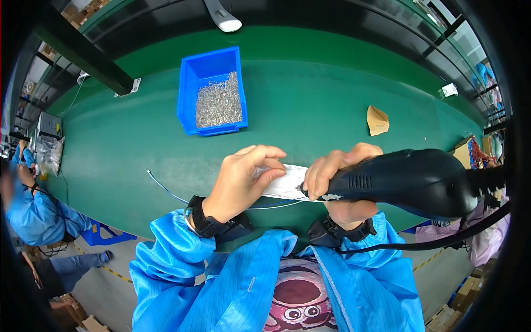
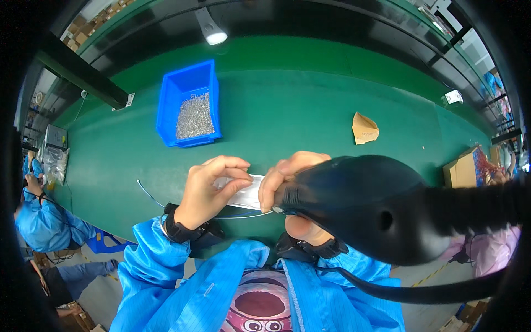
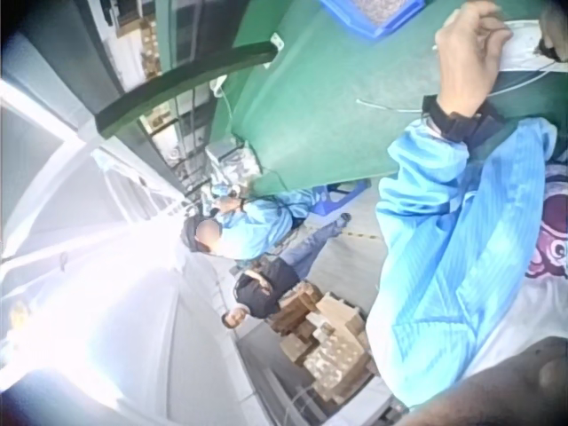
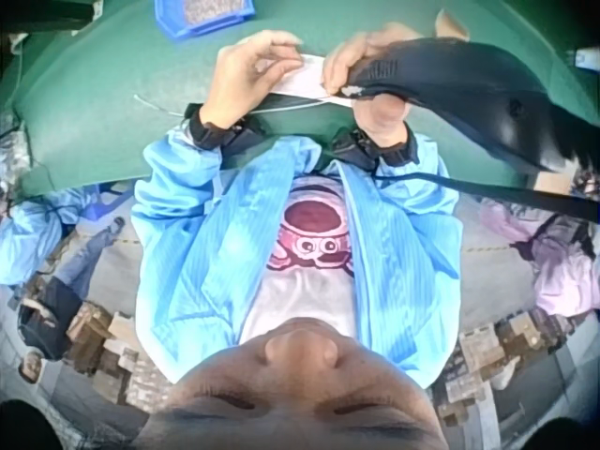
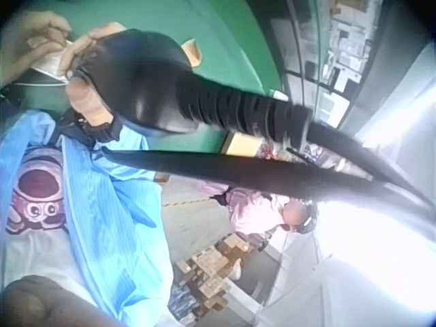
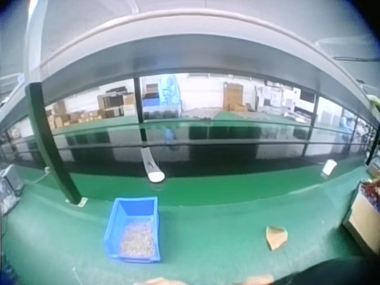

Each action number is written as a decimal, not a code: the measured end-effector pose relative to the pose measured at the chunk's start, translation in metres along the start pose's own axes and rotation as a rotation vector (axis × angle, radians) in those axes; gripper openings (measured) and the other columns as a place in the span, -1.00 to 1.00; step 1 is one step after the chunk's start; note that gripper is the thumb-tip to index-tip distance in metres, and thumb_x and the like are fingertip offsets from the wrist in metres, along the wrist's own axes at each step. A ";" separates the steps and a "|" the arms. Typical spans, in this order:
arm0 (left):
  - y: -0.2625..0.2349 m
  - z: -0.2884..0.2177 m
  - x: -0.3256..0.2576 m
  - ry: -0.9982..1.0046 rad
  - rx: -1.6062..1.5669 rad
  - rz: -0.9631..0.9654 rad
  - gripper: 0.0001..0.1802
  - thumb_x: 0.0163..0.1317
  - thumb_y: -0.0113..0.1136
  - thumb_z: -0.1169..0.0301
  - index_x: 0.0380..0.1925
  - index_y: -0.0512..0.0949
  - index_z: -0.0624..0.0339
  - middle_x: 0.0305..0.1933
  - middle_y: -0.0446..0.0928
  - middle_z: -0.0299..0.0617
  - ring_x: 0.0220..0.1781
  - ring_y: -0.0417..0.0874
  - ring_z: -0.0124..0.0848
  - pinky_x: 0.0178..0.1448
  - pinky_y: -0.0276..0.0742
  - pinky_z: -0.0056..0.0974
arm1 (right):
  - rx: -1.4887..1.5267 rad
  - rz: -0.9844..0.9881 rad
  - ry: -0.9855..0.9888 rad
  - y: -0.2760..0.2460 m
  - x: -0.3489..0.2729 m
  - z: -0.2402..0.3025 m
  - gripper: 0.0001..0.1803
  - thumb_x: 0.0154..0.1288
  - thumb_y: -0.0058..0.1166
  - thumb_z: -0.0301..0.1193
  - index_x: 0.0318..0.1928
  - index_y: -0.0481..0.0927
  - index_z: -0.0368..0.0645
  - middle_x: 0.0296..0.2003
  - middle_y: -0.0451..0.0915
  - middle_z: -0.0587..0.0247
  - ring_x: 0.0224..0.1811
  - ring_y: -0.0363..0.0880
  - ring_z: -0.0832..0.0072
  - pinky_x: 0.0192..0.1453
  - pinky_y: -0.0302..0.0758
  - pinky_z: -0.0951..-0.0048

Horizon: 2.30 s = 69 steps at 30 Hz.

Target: Assembling electronic components using an electric screwdriver at a factory production line.

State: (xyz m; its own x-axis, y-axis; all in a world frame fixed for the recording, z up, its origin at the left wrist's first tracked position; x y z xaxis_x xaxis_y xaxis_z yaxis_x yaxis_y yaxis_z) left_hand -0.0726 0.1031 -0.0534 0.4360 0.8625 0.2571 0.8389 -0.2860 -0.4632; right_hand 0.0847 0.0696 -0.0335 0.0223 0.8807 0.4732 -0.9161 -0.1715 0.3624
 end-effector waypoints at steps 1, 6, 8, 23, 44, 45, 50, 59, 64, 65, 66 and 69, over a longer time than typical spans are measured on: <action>-0.001 -0.002 0.001 0.030 0.069 0.009 -0.76 -0.09 0.24 0.53 -0.34 0.50 0.19 -0.44 0.55 -0.23 -0.32 0.54 -0.30 -0.10 0.39 -0.25 | 0.001 -0.002 -0.006 0.001 0.002 0.001 -0.24 0.01 -0.09 0.24 -0.08 0.12 -0.16 -0.66 0.37 0.20 -0.73 0.37 0.47 -0.60 0.42 0.49; 0.005 -0.020 -0.006 0.259 0.287 0.047 -0.69 -0.09 0.23 0.53 -0.27 0.47 0.17 -0.36 0.55 -0.29 -0.28 0.53 -0.35 0.02 0.31 -0.17 | 0.078 0.034 -0.025 -0.006 0.016 0.002 -0.19 0.01 -0.13 0.27 0.01 0.10 -0.13 -0.65 0.39 0.22 -0.73 0.39 0.47 -0.58 0.43 0.47; 0.012 -0.022 -0.008 0.238 0.279 0.093 -0.60 -0.09 0.23 0.53 -0.16 0.43 0.18 -0.38 0.56 -0.32 -0.27 0.54 -0.38 0.04 0.30 -0.16 | 0.182 0.089 -0.112 -0.008 0.019 0.012 -0.20 0.03 -0.17 0.28 0.03 0.10 -0.13 -0.61 0.41 0.21 -0.70 0.43 0.44 -0.54 0.45 0.45; 0.028 -0.021 -0.012 0.191 0.227 0.116 -0.21 -0.17 0.28 0.57 0.15 0.18 0.18 -0.46 0.56 -0.34 -0.33 0.57 -0.41 0.15 0.18 -0.13 | 0.098 0.172 -0.048 -0.015 0.008 0.010 -0.19 0.03 -0.14 0.27 -0.01 0.09 -0.19 -0.62 0.41 0.18 -0.69 0.42 0.46 -0.55 0.42 0.50; 0.012 -0.004 -0.003 0.096 0.411 0.308 -0.27 -0.28 0.41 0.28 -0.02 0.34 0.20 -0.03 0.41 -0.13 0.13 0.35 -0.16 0.25 0.08 0.05 | -0.050 -0.029 -0.020 -0.033 -0.010 0.006 -0.20 0.00 -0.20 0.31 -0.05 0.06 -0.12 -0.66 0.37 0.24 -0.76 0.39 0.49 -0.62 0.43 0.51; 0.012 -0.001 -0.002 0.090 0.407 0.310 -0.27 -0.28 0.41 0.28 -0.02 0.34 0.20 -0.03 0.41 -0.13 0.13 0.35 -0.16 0.25 0.08 0.05 | -0.057 -0.044 0.001 -0.033 -0.010 0.004 -0.20 0.00 -0.19 0.31 -0.05 0.06 -0.12 -0.65 0.37 0.23 -0.75 0.39 0.49 -0.62 0.43 0.51; 0.007 -0.007 0.002 0.145 0.412 0.305 -0.29 -0.27 0.40 0.29 -0.04 0.35 0.25 -0.05 0.42 -0.08 0.07 0.38 -0.13 0.14 0.19 -0.05 | -0.026 0.003 -0.014 -0.032 -0.011 0.004 -0.23 0.01 -0.14 0.27 -0.07 0.09 -0.13 -0.65 0.37 0.22 -0.74 0.37 0.51 -0.62 0.41 0.53; 0.012 0.007 0.001 0.220 0.381 0.245 -0.33 -0.22 0.38 0.27 -0.06 0.35 0.25 -0.05 0.42 -0.09 0.05 0.38 -0.16 0.09 0.20 -0.13 | 0.200 -0.009 -0.009 -0.036 -0.021 -0.009 -0.29 -0.02 0.18 0.00 0.00 0.17 -0.14 -0.54 0.44 0.09 -0.52 0.45 0.39 -0.44 0.40 0.47; 0.007 0.000 -0.006 0.165 0.341 0.284 -0.37 -0.22 0.37 0.29 -0.08 0.37 0.23 -0.11 0.43 -0.11 -0.03 0.41 -0.21 0.09 0.22 -0.12 | 0.169 -0.149 0.031 -0.025 -0.011 0.007 -0.26 -0.04 0.13 0.08 -0.05 0.17 -0.18 -0.67 0.41 0.13 -0.70 0.41 0.38 -0.63 0.39 0.45; 0.001 -0.004 -0.010 0.167 0.367 0.264 -0.37 -0.22 0.37 0.29 -0.08 0.37 0.23 -0.11 0.43 -0.11 -0.03 0.41 -0.21 0.09 0.22 -0.12 | 0.144 -0.139 -0.008 -0.024 -0.006 0.017 -0.21 -0.05 0.10 0.13 -0.03 0.13 -0.18 -0.66 0.42 0.15 -0.70 0.42 0.39 -0.62 0.41 0.45; -0.005 -0.006 -0.012 0.175 0.424 0.319 -0.38 -0.21 0.36 0.31 -0.09 0.37 0.23 -0.12 0.43 -0.12 -0.02 0.42 -0.22 0.11 0.21 -0.10 | 0.128 -0.137 -0.068 -0.024 0.000 0.026 -0.20 -0.05 0.08 0.16 -0.02 0.10 -0.17 -0.66 0.41 0.17 -0.71 0.42 0.40 -0.63 0.41 0.46; -0.051 -0.045 -0.006 0.225 0.547 0.371 -0.44 -0.22 0.34 0.38 -0.12 0.38 0.17 -0.19 0.46 -0.20 -0.07 0.47 -0.24 0.22 0.14 0.00 | 0.091 -0.093 -0.169 -0.038 0.016 0.051 -0.18 -0.01 -0.01 0.22 0.01 0.05 -0.13 -0.66 0.41 0.23 -0.73 0.42 0.44 -0.64 0.41 0.48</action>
State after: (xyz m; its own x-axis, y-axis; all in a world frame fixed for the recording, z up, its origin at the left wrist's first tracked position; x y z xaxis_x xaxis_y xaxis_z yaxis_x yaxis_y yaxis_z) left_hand -0.1037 0.0940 0.0070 0.7684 0.6241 0.1416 0.3625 -0.2421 -0.9000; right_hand 0.1402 0.0682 0.0011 0.1788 0.8095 0.5592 -0.8673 -0.1388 0.4781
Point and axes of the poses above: each hand's wrist, its own x-axis towards the middle knuckle, its own y-axis out of the palm, z = x × y, the point moved 2 cm from there along x, towards the middle knuckle
